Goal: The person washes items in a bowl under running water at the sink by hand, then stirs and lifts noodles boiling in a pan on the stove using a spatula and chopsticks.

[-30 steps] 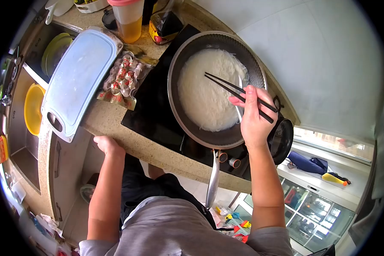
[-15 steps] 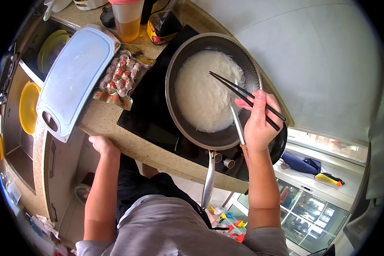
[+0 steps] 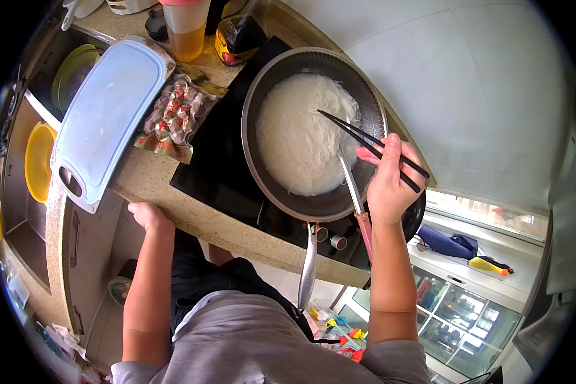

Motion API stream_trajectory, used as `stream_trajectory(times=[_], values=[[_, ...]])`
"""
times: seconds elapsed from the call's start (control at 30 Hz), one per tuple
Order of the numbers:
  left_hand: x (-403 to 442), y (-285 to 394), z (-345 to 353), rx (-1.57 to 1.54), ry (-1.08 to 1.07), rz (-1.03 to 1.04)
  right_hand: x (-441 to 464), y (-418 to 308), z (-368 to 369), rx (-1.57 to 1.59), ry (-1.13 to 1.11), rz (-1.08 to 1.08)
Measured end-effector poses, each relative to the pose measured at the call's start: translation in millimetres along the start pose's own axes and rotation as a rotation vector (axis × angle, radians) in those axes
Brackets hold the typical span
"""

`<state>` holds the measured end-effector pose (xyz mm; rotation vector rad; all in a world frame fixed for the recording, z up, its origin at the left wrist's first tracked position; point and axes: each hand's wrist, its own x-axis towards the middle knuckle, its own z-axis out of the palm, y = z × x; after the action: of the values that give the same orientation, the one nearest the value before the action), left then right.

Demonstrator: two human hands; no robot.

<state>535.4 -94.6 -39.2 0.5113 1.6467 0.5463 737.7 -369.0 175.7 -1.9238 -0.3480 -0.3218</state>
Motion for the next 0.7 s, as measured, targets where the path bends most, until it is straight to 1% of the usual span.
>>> stream_trajectory(times=[0.07, 0.27, 0.33, 0.43, 0.57, 0.63, 0.67, 0.7], values=[[-1, 0, 0, 0.001, -0.011, 0.009, 1, 1, -2, -0.016, 0.011, 0.015], [11, -7, -2, 0.053, 0.046, 0.024, 1, 8, -7, -0.031, 0.029, -0.017], [16, -9, -5, -0.022, -0.009, 0.004, 0, 11, -9, -0.06, 0.035, -0.037], [7, -6, -1, 0.044, 0.017, 0.046, -1, 13, -11, -0.088, 0.049, -0.05], [13, -8, -4, 0.051, -0.016, 0.055, 1, 10, -15, -0.109, 0.044, -0.057], [15, -9, -5, 0.009, -0.022, 0.04, -2, -4, -17, -0.112, 0.052, 0.07], [15, -9, -4, 0.009, -0.022, 0.04, -7, -10, -19, -0.112, 0.052, 0.07], [13, -8, -4, 0.016, -0.011, 0.047, -15, -16, -23, -0.066, -0.082, 0.13]])
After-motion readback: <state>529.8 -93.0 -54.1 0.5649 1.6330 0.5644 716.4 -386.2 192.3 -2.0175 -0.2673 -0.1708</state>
